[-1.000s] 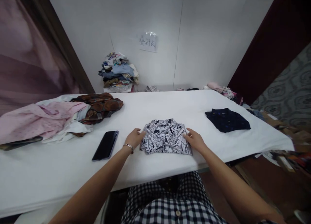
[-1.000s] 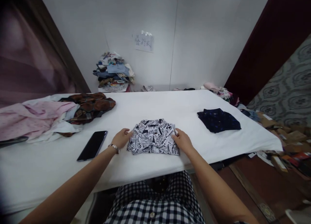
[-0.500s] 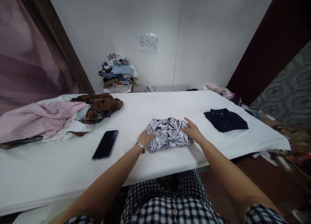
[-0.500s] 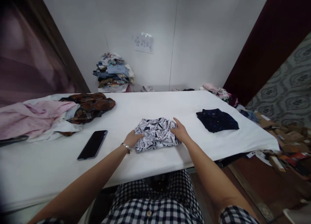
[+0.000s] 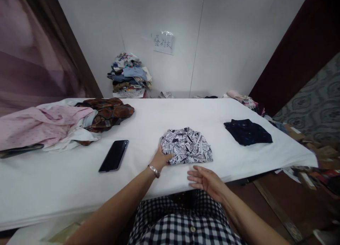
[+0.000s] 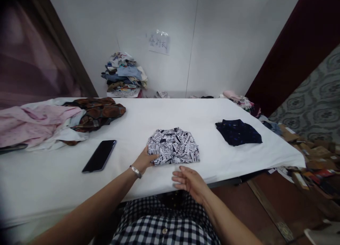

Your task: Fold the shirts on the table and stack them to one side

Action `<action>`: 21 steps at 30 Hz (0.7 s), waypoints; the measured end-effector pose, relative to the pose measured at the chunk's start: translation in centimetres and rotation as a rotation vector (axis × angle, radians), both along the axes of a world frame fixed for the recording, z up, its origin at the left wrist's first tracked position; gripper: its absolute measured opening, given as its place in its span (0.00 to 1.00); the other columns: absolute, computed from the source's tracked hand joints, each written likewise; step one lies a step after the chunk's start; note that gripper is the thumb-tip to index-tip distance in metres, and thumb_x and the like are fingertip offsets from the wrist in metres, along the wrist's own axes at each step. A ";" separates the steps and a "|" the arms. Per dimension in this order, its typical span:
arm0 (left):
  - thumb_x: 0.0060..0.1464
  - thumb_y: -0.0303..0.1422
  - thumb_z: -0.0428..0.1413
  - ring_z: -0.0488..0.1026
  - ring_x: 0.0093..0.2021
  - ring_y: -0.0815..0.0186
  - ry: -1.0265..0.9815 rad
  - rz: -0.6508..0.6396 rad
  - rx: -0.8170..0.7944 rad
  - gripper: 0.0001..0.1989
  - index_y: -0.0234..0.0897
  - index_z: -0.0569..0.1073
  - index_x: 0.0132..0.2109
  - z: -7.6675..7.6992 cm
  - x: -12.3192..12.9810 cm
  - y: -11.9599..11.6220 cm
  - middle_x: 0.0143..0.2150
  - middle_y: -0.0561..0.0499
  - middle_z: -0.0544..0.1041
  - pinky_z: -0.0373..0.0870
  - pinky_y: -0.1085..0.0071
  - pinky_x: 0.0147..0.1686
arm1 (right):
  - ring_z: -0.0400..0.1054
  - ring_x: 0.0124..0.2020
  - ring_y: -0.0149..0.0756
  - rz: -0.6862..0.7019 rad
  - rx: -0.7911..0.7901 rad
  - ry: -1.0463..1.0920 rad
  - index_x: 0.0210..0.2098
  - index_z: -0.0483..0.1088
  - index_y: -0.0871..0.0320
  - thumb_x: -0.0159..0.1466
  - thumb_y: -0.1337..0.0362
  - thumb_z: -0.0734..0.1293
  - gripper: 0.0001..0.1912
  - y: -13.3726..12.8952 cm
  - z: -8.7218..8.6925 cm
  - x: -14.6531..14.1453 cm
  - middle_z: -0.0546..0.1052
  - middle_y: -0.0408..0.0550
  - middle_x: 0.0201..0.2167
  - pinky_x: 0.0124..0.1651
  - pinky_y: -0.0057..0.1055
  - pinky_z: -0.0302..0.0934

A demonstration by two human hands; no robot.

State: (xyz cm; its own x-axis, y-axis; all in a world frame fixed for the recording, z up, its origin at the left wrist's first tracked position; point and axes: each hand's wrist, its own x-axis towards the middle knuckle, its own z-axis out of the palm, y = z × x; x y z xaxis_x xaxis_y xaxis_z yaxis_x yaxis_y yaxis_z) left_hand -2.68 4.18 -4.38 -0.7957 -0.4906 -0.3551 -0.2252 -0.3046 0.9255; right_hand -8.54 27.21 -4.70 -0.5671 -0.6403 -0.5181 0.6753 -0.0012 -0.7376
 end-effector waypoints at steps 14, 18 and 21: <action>0.35 0.30 0.66 0.75 0.43 0.57 0.101 0.091 0.051 0.44 0.42 0.58 0.61 1.0 0.2 1.0 0.54 0.41 0.72 0.74 0.68 0.30 | 0.70 0.49 0.40 -0.232 -0.336 -0.193 0.51 0.65 0.56 0.60 0.49 0.66 0.24 -8.8 -0.5 -2.6 0.73 0.51 0.52 0.50 0.39 0.68; 0.35 0.33 0.67 0.75 0.34 0.62 0.003 0.032 -0.114 0.46 0.40 0.56 0.62 0.0 0.7 0.9 0.51 0.40 0.73 0.73 0.69 0.25 | 0.69 0.51 0.41 -0.330 -0.173 -0.053 0.47 0.67 0.55 0.54 0.59 0.70 0.21 -10.2 -1.3 -3.8 0.74 0.49 0.50 0.48 0.37 0.69; 0.39 0.41 0.65 0.72 0.24 0.67 -0.102 -0.133 -0.285 0.41 0.40 0.60 0.60 0.5 1.0 -0.8 0.43 0.44 0.77 0.70 0.70 0.21 | 0.69 0.51 0.43 -0.351 -0.047 0.076 0.44 0.67 0.54 0.52 0.63 0.67 0.19 -10.4 -2.4 -4.9 0.76 0.49 0.47 0.45 0.36 0.70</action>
State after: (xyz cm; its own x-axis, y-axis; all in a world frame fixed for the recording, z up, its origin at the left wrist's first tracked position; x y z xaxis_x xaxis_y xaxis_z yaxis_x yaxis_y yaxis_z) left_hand -1.70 3.33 -3.91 -0.8270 -0.4756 -0.2997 -0.3416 0.0016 0.9399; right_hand -13.41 16.79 -7.08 -0.7922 -0.4221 -0.4407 0.5712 -0.2588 -0.7790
